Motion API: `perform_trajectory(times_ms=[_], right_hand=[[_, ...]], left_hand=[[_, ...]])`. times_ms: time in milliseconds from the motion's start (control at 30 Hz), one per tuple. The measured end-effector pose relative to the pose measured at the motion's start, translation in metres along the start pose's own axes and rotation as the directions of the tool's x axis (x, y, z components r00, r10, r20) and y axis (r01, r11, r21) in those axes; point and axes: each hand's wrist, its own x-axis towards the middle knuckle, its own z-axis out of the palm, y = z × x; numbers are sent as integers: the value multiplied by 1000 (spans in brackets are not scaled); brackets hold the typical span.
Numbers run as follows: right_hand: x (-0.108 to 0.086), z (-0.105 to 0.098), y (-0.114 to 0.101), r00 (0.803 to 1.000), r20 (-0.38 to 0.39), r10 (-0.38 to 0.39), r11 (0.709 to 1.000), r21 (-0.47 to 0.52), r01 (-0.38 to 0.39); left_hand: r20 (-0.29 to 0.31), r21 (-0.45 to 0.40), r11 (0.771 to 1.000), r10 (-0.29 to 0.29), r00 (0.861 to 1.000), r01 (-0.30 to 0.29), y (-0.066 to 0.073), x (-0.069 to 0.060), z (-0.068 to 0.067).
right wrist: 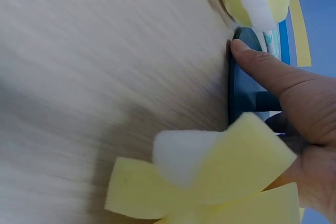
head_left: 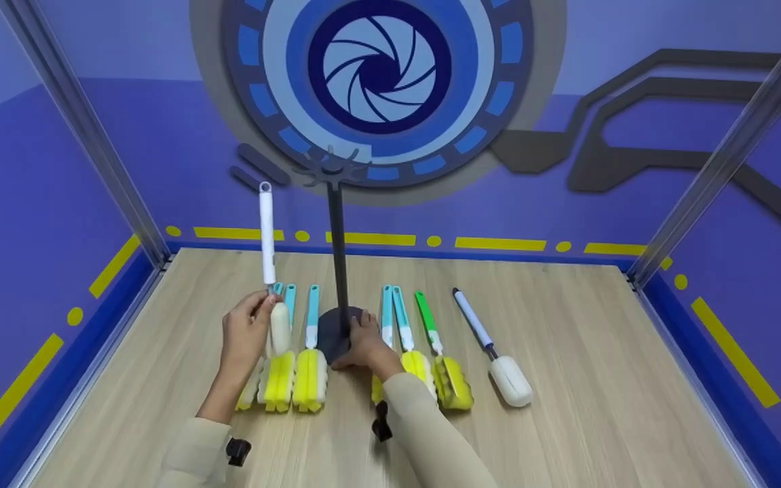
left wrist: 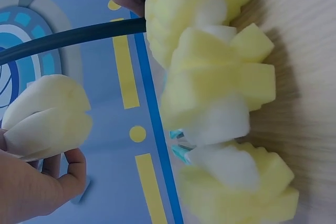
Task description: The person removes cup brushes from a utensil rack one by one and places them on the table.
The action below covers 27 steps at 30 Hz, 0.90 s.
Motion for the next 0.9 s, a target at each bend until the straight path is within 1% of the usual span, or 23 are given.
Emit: perform_trajectory(times_ms=[100,300,367,600,733,867,900], right_hand=[[2,1,1,1000,6,-1,1000,-13,1],[2,1,0,1000,6,6,1000,1,-6],[2,1,0,1000,5,8,1000,7,-8],[1,0,0,1000,5,14,1000,15,-14],[0,-1,0,1000,3,9,1000,25,-9],[0,0,1,1000,1,2,1000,24,-2],[0,0,1,1000,-1,-2,1000,19,2]], left_hand=[[-7,18,1000,1,1000,-1,-3,-2,-2],[-8,39,999,-12,1000,12,-5,-5,-8],[-9,54,998,-21,1000,21,-6,-6,-10],[17,98,993,-75,997,73,-9,-11,-18],[23,109,990,-90,996,87,-12,-14,-22],[34,138,984,-116,993,110,-14,-17,-24],[29,144,984,-113,993,108,-14,-17,-24]])
